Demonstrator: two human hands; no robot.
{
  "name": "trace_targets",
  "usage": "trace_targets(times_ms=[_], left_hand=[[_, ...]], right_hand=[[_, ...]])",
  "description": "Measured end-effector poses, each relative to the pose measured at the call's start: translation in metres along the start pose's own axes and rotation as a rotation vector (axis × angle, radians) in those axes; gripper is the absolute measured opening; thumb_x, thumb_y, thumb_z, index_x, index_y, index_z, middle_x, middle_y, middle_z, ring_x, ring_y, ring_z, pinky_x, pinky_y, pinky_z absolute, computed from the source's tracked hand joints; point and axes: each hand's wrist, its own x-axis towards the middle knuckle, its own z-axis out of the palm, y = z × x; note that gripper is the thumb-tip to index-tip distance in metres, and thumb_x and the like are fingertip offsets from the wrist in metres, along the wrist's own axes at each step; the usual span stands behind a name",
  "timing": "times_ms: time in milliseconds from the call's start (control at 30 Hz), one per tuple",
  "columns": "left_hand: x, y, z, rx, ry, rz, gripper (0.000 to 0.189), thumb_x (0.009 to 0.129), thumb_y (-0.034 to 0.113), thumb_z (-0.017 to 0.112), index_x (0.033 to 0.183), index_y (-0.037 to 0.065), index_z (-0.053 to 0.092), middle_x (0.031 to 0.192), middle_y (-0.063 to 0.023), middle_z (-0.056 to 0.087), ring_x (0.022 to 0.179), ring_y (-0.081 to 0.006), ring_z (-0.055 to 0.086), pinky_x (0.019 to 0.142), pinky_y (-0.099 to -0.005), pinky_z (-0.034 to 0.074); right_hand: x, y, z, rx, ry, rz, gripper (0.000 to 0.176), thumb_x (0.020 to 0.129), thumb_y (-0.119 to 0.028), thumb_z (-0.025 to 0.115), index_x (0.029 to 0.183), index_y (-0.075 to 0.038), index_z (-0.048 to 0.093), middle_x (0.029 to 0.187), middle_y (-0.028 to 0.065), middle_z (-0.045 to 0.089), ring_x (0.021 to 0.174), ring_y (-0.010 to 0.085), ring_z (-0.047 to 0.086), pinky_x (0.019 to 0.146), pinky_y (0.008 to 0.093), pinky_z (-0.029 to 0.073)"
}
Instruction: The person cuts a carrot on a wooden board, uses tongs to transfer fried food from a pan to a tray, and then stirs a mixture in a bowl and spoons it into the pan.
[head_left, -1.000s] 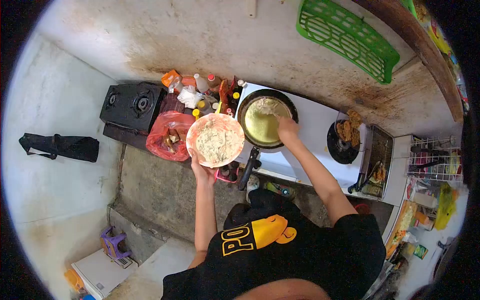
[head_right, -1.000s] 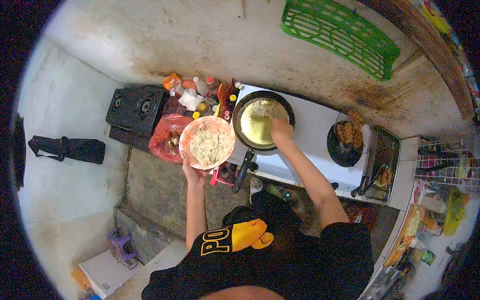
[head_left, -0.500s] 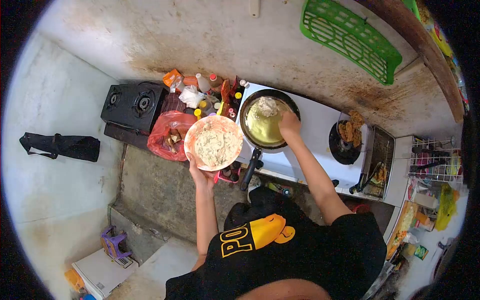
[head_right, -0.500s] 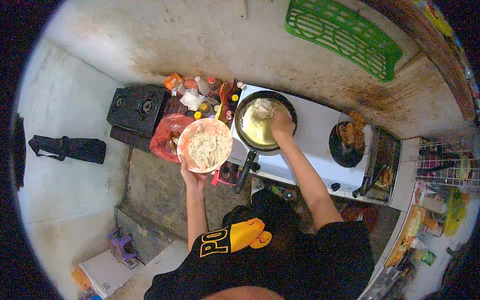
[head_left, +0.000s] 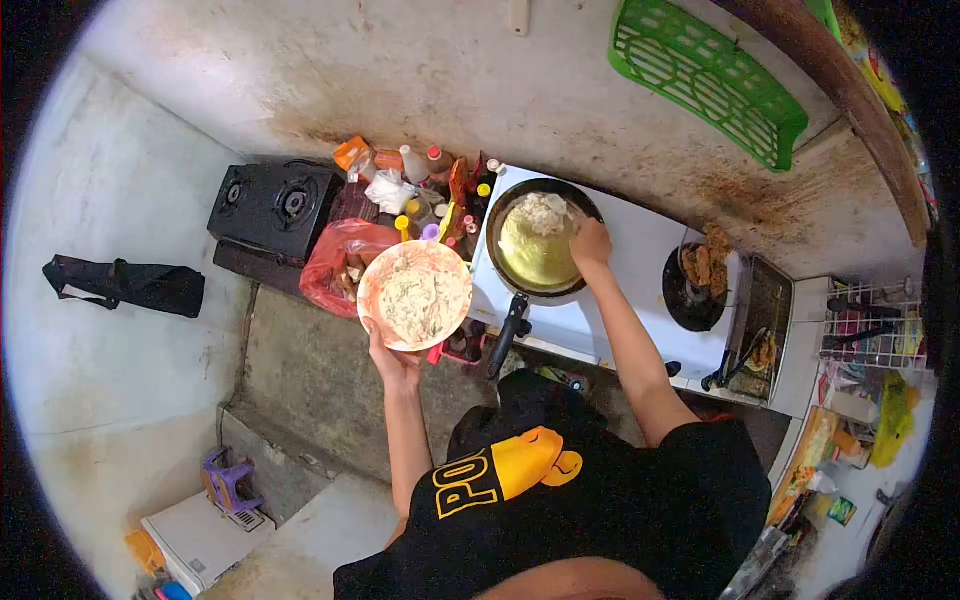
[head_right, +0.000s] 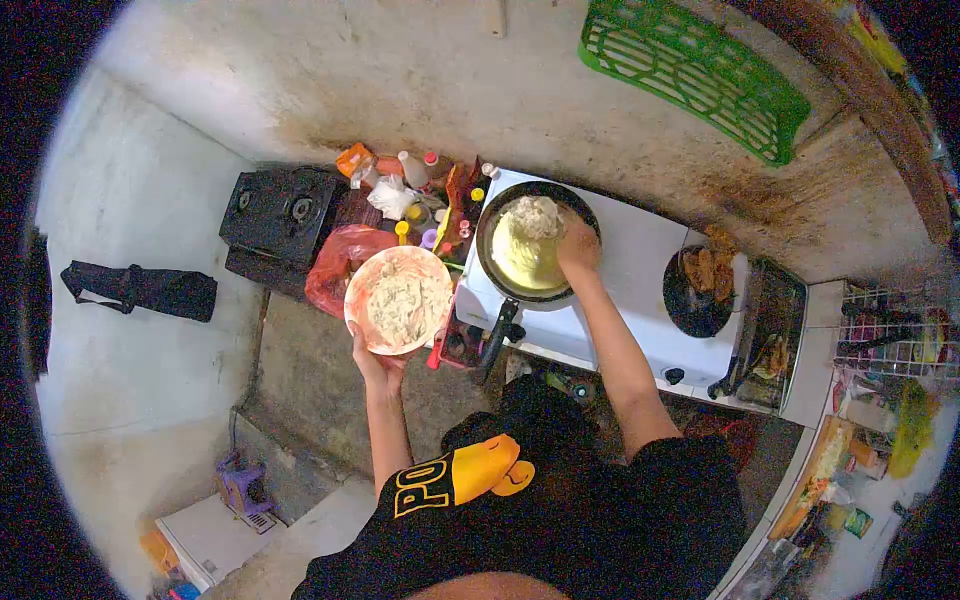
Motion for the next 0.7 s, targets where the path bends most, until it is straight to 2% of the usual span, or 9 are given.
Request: trace_targets(times_ms=[167, 233, 300, 367, 433, 533, 567, 633, 700], left_hand=[[-0.003, 0.003, -0.005, -0.074, 0.039, 0.006, 0.069, 0.093, 0.058, 0.035, 0.145, 0.014, 0.024, 0.141, -0.0159, 0.04, 0.12, -0.0393, 0.051, 0.083, -0.0606, 0.051], [-0.004, 0.002, -0.013, -0.061, 0.036, 0.0, 0.07, 0.093, 0.059, 0.035, 0.145, 0.014, 0.024, 0.141, -0.016, 0.04, 0.12, -0.0395, 0.05, 0.083, -0.0607, 0.051], [-0.005, 0.003, -0.017, -0.044, 0.03, -0.006, 0.071, 0.093, 0.06, 0.035, 0.145, 0.014, 0.023, 0.141, -0.0162, 0.04, 0.12, -0.0397, 0.05, 0.084, -0.0609, 0.051], [-0.008, 0.006, -0.015, -0.039, 0.043, -0.004, 0.072, 0.092, 0.06, 0.038, 0.143, 0.011, 0.028, 0.137, -0.0141, 0.046, 0.116, -0.0341, 0.055, 0.084, -0.0525, 0.054], [-0.012, 0.009, -0.009, -0.027, 0.048, -0.01, 0.072, 0.092, 0.061, 0.038, 0.143, 0.012, 0.028, 0.137, -0.0142, 0.046, 0.116, -0.0345, 0.055, 0.084, -0.0532, 0.054], [-0.015, 0.007, -0.01, -0.013, 0.049, -0.024, 0.073, 0.091, 0.062, 0.039, 0.143, 0.012, 0.028, 0.137, -0.0143, 0.046, 0.115, -0.035, 0.055, 0.083, -0.0541, 0.054], [-0.014, 0.007, -0.011, -0.008, 0.042, -0.03, 0.073, 0.091, 0.062, 0.039, 0.143, 0.013, 0.028, 0.137, -0.0144, 0.046, 0.115, -0.0352, 0.055, 0.082, -0.0542, 0.054], [-0.013, 0.006, -0.013, -0.001, 0.025, -0.032, 0.073, 0.091, 0.062, 0.039, 0.143, 0.013, 0.028, 0.137, -0.0144, 0.046, 0.116, -0.0351, 0.055, 0.082, -0.0546, 0.054], [-0.012, 0.004, -0.013, 0.003, -0.002, -0.039, 0.072, 0.091, 0.062, 0.04, 0.143, 0.013, 0.029, 0.137, -0.0144, 0.046, 0.116, -0.0351, 0.055, 0.083, -0.0549, 0.053]], right_hand=[[-0.022, 0.009, 0.001, -0.024, -0.01, -0.196, 0.024, 0.087, -0.023, 0.054, 0.093, -0.004, 0.067, 0.094, 0.0196, 0.066, 0.09, 0.0389, 0.064, 0.075, 0.0515, 0.051], [-0.034, 0.003, -0.02, -0.14, -0.185, -0.129, 0.02, 0.083, -0.018, 0.056, 0.097, -0.012, 0.069, 0.096, 0.0162, 0.067, 0.09, 0.035, 0.064, 0.077, 0.0463, 0.051], [-0.023, 0.005, -0.014, -0.129, -0.159, -0.093, 0.021, 0.085, -0.019, 0.055, 0.098, -0.013, 0.069, 0.097, 0.0154, 0.067, 0.09, 0.0344, 0.064, 0.077, 0.046, 0.051], [-0.016, 0.007, -0.01, -0.117, -0.127, -0.054, 0.021, 0.086, -0.019, 0.053, 0.099, -0.014, 0.069, 0.098, 0.0146, 0.067, 0.091, 0.0337, 0.064, 0.078, 0.0457, 0.051], [-0.014, 0.003, -0.015, -0.045, -0.039, -0.036, 0.022, 0.087, -0.022, 0.052, 0.1, -0.015, 0.069, 0.097, 0.0141, 0.067, 0.092, 0.0329, 0.064, 0.078, 0.0452, 0.051], [-0.002, 0.009, -0.013, -0.103, -0.059, 0.063, 0.022, 0.088, -0.023, 0.051, 0.099, -0.016, 0.069, 0.097, 0.014, 0.067, 0.091, 0.0332, 0.064, 0.078, 0.0452, 0.051], [-0.001, 0.014, -0.013, -0.101, -0.057, 0.062, 0.022, 0.088, -0.023, 0.051, 0.099, -0.016, 0.069, 0.097, 0.014, 0.067, 0.091, 0.0332, 0.064, 0.078, 0.0452, 0.051], [-0.008, 0.018, -0.021, -0.083, 0.038, -0.033, 0.022, 0.087, -0.021, 0.055, 0.096, -0.007, 0.069, 0.097, 0.0173, 0.068, 0.093, 0.035, 0.065, 0.078, 0.0447, 0.052], [-0.015, 0.018, -0.035, -0.08, -0.019, -0.007, 0.021, 0.086, -0.02, 0.056, 0.095, -0.006, 0.069, 0.097, 0.0179, 0.068, 0.094, 0.0354, 0.065, 0.079, 0.0449, 0.052]])
